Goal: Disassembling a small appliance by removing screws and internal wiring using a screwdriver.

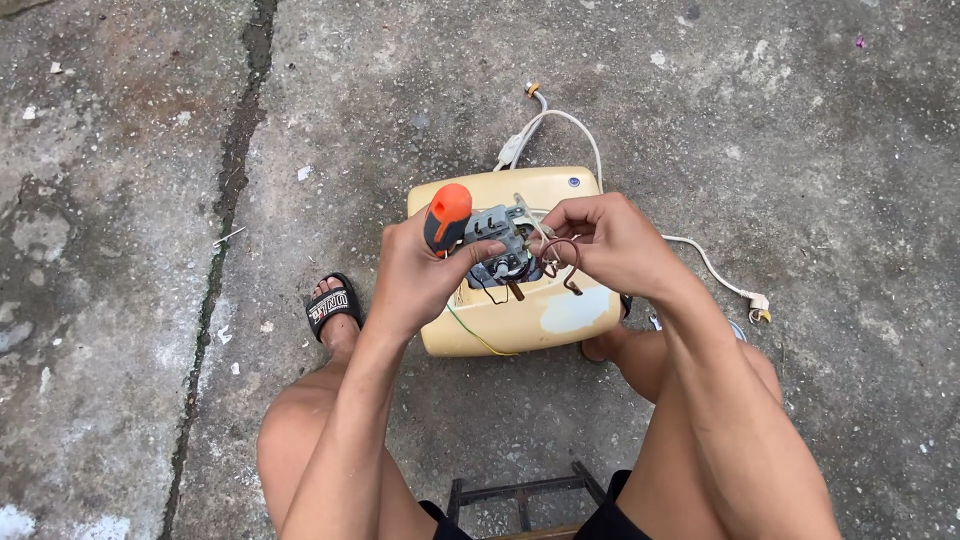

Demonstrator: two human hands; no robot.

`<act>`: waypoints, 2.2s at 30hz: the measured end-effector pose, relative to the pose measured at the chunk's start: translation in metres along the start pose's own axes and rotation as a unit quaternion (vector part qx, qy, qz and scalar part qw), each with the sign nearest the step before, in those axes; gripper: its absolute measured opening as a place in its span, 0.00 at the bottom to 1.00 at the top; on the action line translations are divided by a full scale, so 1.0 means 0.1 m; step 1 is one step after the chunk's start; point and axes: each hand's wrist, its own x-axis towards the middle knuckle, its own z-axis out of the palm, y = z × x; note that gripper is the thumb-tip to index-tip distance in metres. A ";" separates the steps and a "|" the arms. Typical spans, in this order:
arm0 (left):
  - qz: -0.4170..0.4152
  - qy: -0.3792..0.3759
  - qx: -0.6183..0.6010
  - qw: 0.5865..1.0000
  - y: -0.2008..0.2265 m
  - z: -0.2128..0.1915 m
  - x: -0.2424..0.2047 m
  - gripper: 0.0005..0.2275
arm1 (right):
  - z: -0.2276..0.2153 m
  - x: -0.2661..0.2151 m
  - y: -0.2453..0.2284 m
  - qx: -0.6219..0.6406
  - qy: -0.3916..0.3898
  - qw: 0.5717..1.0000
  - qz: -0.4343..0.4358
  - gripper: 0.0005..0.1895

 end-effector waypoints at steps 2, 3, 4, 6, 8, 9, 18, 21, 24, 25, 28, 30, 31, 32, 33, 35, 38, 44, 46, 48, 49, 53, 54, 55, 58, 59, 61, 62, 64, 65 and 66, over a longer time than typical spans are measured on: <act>0.026 0.003 0.026 0.999 0.16 0.05 -0.04 0.15 | -0.04 -0.08 -0.03 -0.017 0.021 1.000 -0.003 0.07; 0.044 0.005 0.059 0.997 0.23 0.01 -0.11 0.15 | 0.01 -0.12 -0.05 -0.026 0.037 0.999 -0.004 0.08; 0.045 0.006 0.064 0.997 0.25 -0.04 -0.11 0.15 | 0.05 -0.13 -0.13 -0.022 0.036 0.999 -0.007 0.08; 0.046 -0.017 0.048 0.998 0.29 -0.08 -0.10 0.16 | 0.05 -0.18 -0.29 -0.054 0.020 0.998 -0.007 0.09; 0.058 -0.023 0.046 0.997 0.26 -0.09 -0.09 0.15 | 0.07 -0.14 -0.08 -0.029 0.027 0.999 0.003 0.07; 0.063 -0.032 0.046 0.996 0.24 -0.09 -0.11 0.15 | 0.11 -0.14 0.04 -0.001 0.032 0.999 0.020 0.06; 0.063 -0.027 0.030 0.997 0.18 -0.12 -0.15 0.16 | 0.08 -0.19 0.03 -0.009 0.000 1.000 -0.018 0.08; 0.032 -0.027 0.024 0.999 0.04 -0.14 -0.12 0.16 | 0.22 -0.20 0.01 0.011 -0.008 1.000 -0.015 0.07; 0.047 -0.063 0.055 0.995 0.28 -0.16 -0.12 0.14 | 0.15 -0.20 -0.10 -0.096 -0.041 0.994 -0.029 0.06; 0.046 -0.065 0.054 0.995 0.26 -0.16 -0.12 0.14 | 0.17 -0.18 -0.05 -0.096 -0.041 0.994 -0.027 0.06; 0.070 -0.054 0.052 0.995 0.22 -0.15 -0.09 0.09 | 0.17 -0.22 0.04 0.033 -0.016 0.999 -0.014 0.06; 0.056 -0.053 0.043 0.996 0.24 -0.23 -0.02 0.13 | 0.18 -0.23 -0.03 -0.032 0.027 0.996 -0.075 0.08; 0.056 -0.057 0.042 0.996 0.19 -0.20 -0.02 0.13 | 0.18 -0.18 -0.05 -0.031 0.030 0.996 -0.073 0.08; 0.064 -0.062 0.076 0.993 0.13 -0.18 -0.03 0.12 | 0.17 -0.15 -0.07 -0.019 0.012 0.998 -0.057 0.05; 0.073 -0.070 0.108 0.989 0.08 -0.12 -0.06 0.12 | 0.16 -0.15 -0.08 -0.007 -0.002 0.999 -0.038 0.03; 0.059 -0.048 0.065 0.995 0.21 -0.19 -0.04 0.11 | 0.21 -0.16 0.05 0.036 0.035 0.998 -0.049 0.03; 0.029 -0.019 0.081 0.996 0.10 -0.53 0.00 0.11 | -0.13 -0.21 0.05 0.076 0.067 0.994 -0.044 0.04; -0.035 0.096 -0.121 0.987 -0.43 -0.59 -0.01 0.21 | -0.35 -0.23 0.13 0.178 0.147 0.973 -0.022 0.09; -0.052 0.109 -0.202 0.972 -0.51 -0.60 -0.10 0.22 | -0.33 -0.26 0.10 0.209 0.160 0.965 -0.017 0.09; -0.058 0.100 -0.246 0.962 -0.43 -0.52 -0.11 0.23 | -0.41 -0.34 0.06 0.214 0.189 0.958 -0.034 0.15; -0.060 0.082 -0.254 0.962 -0.40 -0.49 -0.13 0.23 | -0.58 -0.45 0.09 0.209 0.207 0.955 -0.029 0.15; -0.083 0.082 -0.253 0.960 -0.43 -0.41 -0.10 0.20 | -1.11 -1.03 0.41 0.250 0.282 0.925 -0.047 0.23; -0.101 0.090 -0.238 0.962 -0.46 -0.38 -0.10 0.21 | -1.20 -1.25 0.54 0.258 0.322 0.911 -0.027 0.25; -0.102 0.077 -0.240 0.962 -0.48 -0.35 -0.09 0.21 | -1.20 -1.44 0.91 0.257 0.334 0.906 -0.024 0.25; -0.112 0.052 -0.221 0.967 -0.54 -0.23 -0.08 0.21 | -1.09 -2.09 2.29 0.208 0.426 0.869 0.141 0.12; -0.122 0.050 -0.209 0.969 -0.57 -0.18 -0.07 0.21 | -0.99 -2.34 2.88 0.237 0.446 0.841 0.194 0.12; -0.132 0.036 -0.197 0.971 -0.65 -0.09 -0.08 0.21 | -0.74 -2.76 3.82 0.269 0.473 0.802 0.248 0.13; -0.143 0.036 -0.183 0.972 -0.69 -0.04 -0.09 0.20 | -0.59 -2.92 4.23 0.303 0.489 0.762 0.297 0.14; -0.157 0.027 -0.168 0.973 -0.76 0.06 -0.16 0.20 | -0.38 -3.18 4.67 0.338 0.509 0.711 0.349 0.16; -0.173 0.035 -0.149 0.973 -0.78 0.09 -0.21 0.20 | -0.35 -3.21 4.72 0.346 0.516 0.682 0.386 0.17; -0.188 0.042 -0.130 0.973 -0.80 0.11 -0.26 0.20 | -0.31 -3.23 4.78 0.354 0.521 0.651 0.423 0.19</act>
